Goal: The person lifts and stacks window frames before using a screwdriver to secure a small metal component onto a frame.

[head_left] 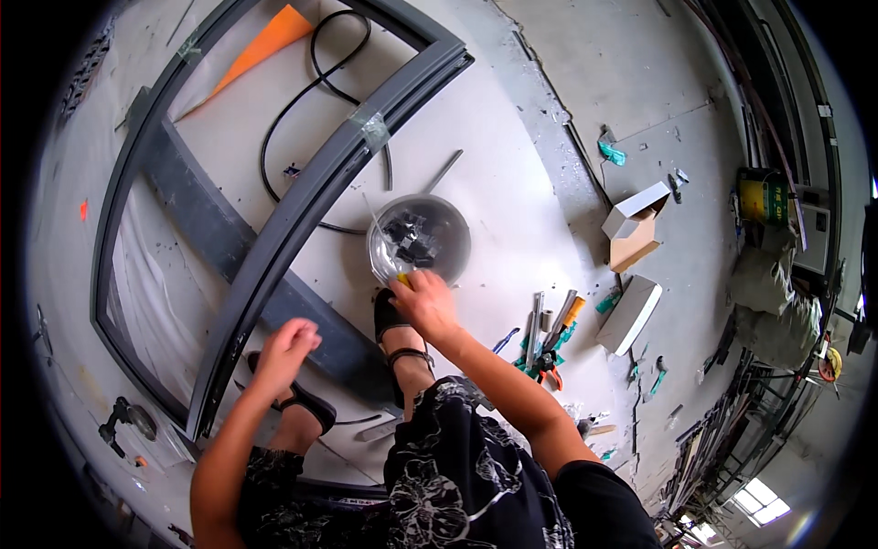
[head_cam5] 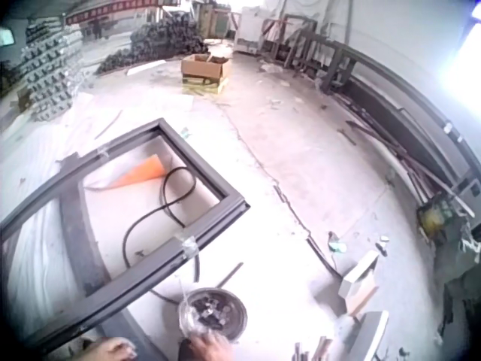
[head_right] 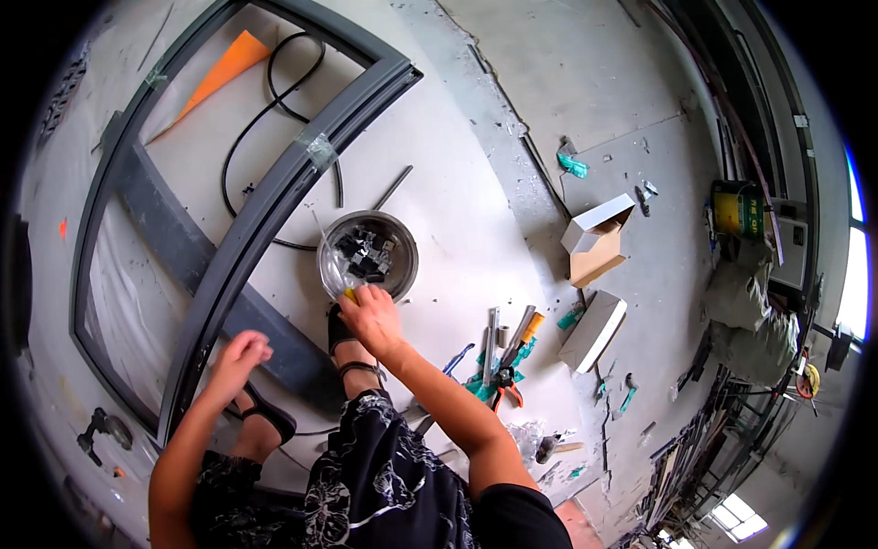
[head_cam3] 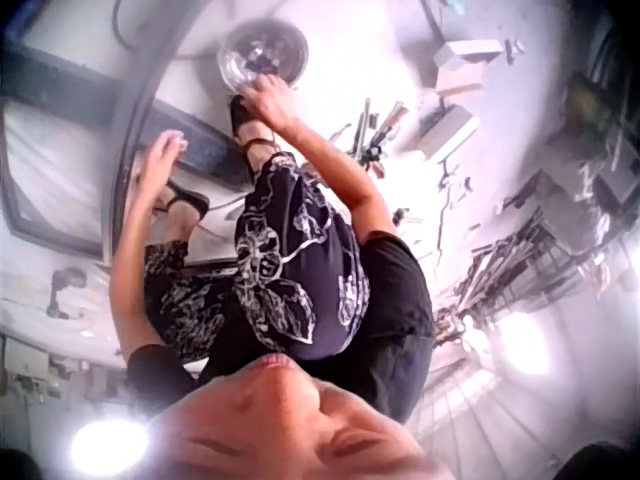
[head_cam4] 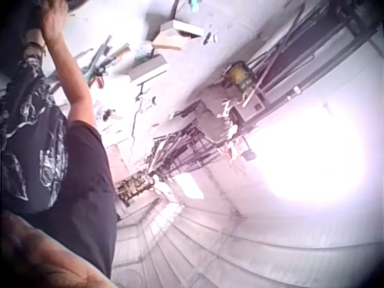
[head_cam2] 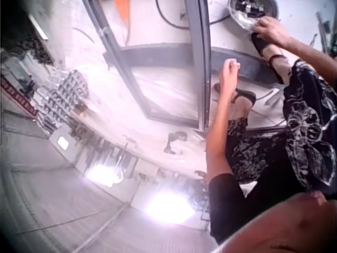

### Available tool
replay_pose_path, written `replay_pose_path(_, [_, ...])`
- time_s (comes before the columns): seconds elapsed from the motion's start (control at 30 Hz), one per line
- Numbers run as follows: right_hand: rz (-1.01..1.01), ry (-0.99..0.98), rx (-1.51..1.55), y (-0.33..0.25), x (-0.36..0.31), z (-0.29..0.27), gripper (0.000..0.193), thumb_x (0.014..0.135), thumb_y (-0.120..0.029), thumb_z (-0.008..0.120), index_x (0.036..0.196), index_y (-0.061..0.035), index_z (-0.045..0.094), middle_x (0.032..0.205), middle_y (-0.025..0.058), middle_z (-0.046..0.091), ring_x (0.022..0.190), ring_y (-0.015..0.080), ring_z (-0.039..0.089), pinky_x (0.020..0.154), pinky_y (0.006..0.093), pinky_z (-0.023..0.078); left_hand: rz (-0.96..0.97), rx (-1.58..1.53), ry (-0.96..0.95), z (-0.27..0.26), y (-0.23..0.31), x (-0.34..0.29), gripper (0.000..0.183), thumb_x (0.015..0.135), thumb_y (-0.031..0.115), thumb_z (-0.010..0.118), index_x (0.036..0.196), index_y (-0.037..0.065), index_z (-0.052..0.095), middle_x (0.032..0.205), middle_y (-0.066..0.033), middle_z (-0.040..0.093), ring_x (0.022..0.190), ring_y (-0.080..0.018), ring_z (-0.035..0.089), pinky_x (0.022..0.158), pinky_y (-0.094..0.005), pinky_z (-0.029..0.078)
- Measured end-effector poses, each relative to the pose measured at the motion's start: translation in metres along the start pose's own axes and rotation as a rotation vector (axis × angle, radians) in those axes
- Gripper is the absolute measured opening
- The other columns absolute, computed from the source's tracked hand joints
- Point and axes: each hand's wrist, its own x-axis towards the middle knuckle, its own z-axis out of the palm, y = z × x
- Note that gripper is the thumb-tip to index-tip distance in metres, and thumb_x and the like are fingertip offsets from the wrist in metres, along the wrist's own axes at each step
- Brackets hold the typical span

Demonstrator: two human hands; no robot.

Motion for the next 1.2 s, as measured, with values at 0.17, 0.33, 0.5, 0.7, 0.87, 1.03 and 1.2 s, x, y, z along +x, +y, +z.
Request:
replay_pose_path(0.17, [0.223,0.245,0.039,0.000,-0.021,-0.042,0.019,0.074,-0.004,0.072,0.092,-0.0105,0.067,0.082,0.0128,0.057,0.076,0.0326,0.056,0.065,0.0424,0.047,0.523,0.436,0.084,0.075,0.051,0.061,0.016,0.090,0.011,0.056,0.104,0.003,0.061,0.101,-0.0162,0.064,0.092,-0.0364,0.061,0.080,-0.0413,0.050])
replay_pose_path(0.33, [0.469,0.334,0.059,0.019,-0.024,-0.077,0.018,0.077,0.000,0.069,0.093,-0.0085,0.068,0.083,0.0128,0.059,0.076,0.0314,0.059,0.066,0.0392,0.048,0.842,0.777,0.220,0.126,0.057,0.147,0.023,0.088,0.009,0.053,0.107,0.002,0.063,0.114,-0.0111,0.063,0.113,-0.0282,0.057,0.097,-0.0404,0.043])
replay_pose_path(0.5, [0.460,0.330,0.097,0.014,-0.015,-0.085,0.017,0.077,0.002,0.069,0.092,-0.0068,0.068,0.083,0.0128,0.059,0.074,0.0287,0.059,0.064,0.0367,0.048,0.867,1.018,0.305,0.151,0.017,0.161,0.025,0.087,0.011,0.050,0.105,0.004,0.066,0.117,-0.0081,0.064,0.123,-0.0227,0.052,0.111,-0.0468,0.030])
replay_pose_path(0.7, [0.469,0.319,0.182,0.011,-0.013,-0.081,0.017,0.078,0.003,0.068,0.092,-0.0053,0.067,0.082,0.0127,0.059,0.073,0.0283,0.058,0.064,0.0355,0.047,0.720,0.870,0.220,0.141,0.019,0.131,0.017,0.081,0.009,0.054,0.091,0.006,0.066,0.094,-0.0090,0.066,0.104,-0.0270,0.061,0.098,-0.0405,0.043])
replay_pose_path(0.87, [0.445,0.318,0.209,0.007,-0.010,-0.092,0.017,0.078,0.004,0.067,0.092,-0.0046,0.067,0.081,0.0123,0.058,0.073,0.0271,0.057,0.064,0.0340,0.046,0.596,0.487,0.245,0.124,0.048,0.154,0.019,0.089,0.005,0.053,0.104,0.003,0.065,0.102,-0.0148,0.064,0.093,-0.0360,0.062,0.079,-0.0430,0.051])
replay_pose_path(1.03, [0.489,0.324,0.235,0.007,-0.015,-0.099,0.017,0.079,0.005,0.067,0.093,-0.0036,0.067,0.082,0.0119,0.059,0.073,0.0247,0.057,0.064,0.0326,0.046,0.582,0.499,0.039,0.131,0.069,0.183,0.025,0.089,0.005,0.051,0.109,0.004,0.065,0.105,-0.0148,0.064,0.092,-0.0364,0.062,0.079,-0.0421,0.051])
replay_pose_path(1.2, [0.492,0.305,0.251,0.003,-0.016,-0.104,0.015,0.080,0.005,0.066,0.093,-0.0027,0.066,0.082,0.0117,0.058,0.074,0.0242,0.058,0.065,0.0319,0.046,0.865,0.972,0.064,0.148,0.059,0.203,0.015,0.081,0.008,0.056,0.092,0.010,0.066,0.088,-0.0068,0.061,0.090,-0.0281,0.061,0.079,-0.0383,0.052])
